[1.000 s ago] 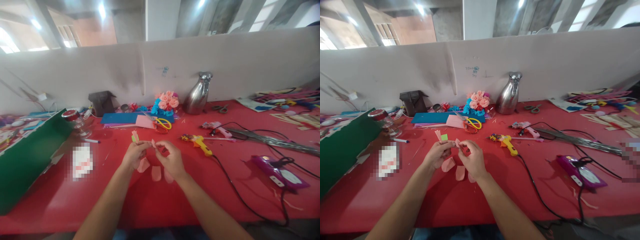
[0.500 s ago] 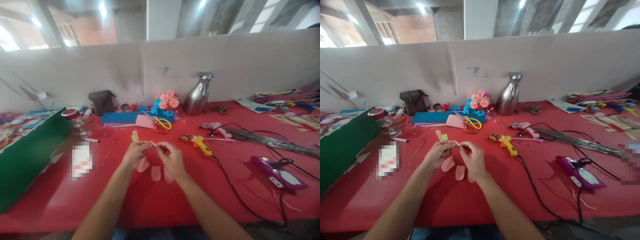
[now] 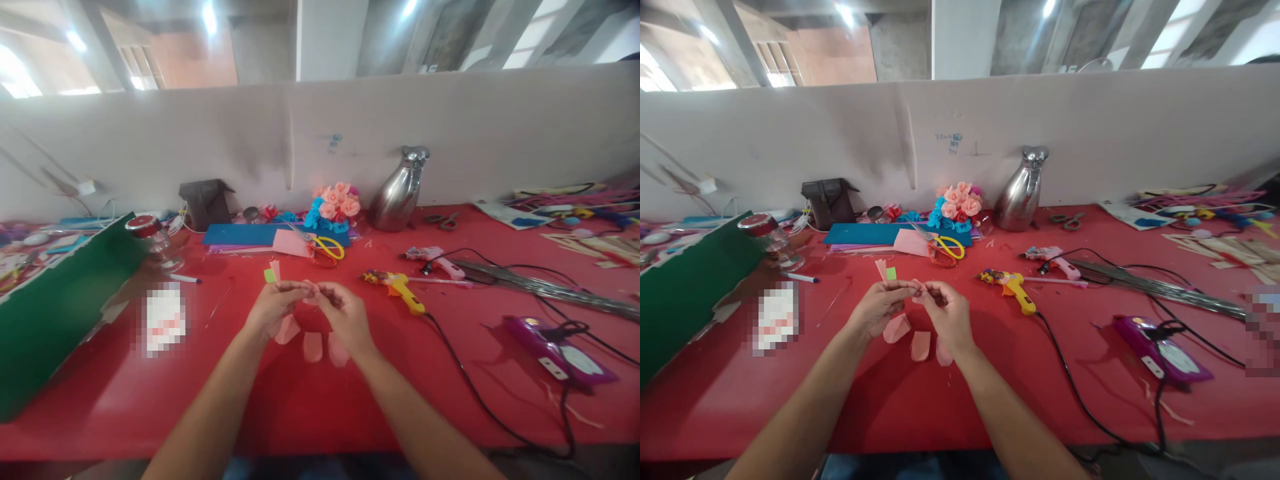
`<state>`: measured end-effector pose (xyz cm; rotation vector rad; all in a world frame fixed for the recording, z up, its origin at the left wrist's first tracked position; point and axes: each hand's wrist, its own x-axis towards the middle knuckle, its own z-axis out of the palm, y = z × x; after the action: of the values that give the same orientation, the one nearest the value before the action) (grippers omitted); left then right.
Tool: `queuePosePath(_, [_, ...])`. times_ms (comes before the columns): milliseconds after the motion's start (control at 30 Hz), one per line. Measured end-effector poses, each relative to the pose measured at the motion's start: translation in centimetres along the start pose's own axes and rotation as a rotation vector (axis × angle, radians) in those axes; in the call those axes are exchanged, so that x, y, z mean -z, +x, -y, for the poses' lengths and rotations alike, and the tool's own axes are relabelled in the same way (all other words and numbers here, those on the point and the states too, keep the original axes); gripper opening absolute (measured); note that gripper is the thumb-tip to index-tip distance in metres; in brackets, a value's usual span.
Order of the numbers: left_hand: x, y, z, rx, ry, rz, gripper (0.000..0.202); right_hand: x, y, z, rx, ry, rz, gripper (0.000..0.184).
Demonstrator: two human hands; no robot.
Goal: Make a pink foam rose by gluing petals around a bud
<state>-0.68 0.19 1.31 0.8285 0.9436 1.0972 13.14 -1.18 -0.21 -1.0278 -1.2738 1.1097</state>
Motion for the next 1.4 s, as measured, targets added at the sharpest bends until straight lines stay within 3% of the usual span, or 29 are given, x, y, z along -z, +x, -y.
queuePosePath(300, [0.2, 0.1, 0.0, -0.003, 0.016, -0.034, 0.019, 0.3, -0.2, -0.5, 0.171, -0.240, -0.048, 0.019])
queuePosePath(500, [0.4, 0.3, 0.2, -0.009, 0.007, -0.027, 0.017, 0.3, -0.2, -0.6, 0.201, -0.284, -0.042, 0.020])
queuePosePath(767, [0.4, 0.2, 0.0, -0.004, -0.002, -0.035, 0.015, 0.2, -0.2, -0.6, 0.198, -0.284, -0.034, 0.021])
queuePosePath(1100, [0.6, 0.7, 0.5, 0.031, 0.018, -0.067, 0.014, 0.3, 0.0, -1.0, 0.094, -0.268, 0.028, 0.021])
queuePosePath(1400, [0.6, 1.0, 0.9, 0.098, 0.049, -0.051, 0.023, 0.3, 0.2, -1.6, 0.072, -0.243, 0.068, 0.019])
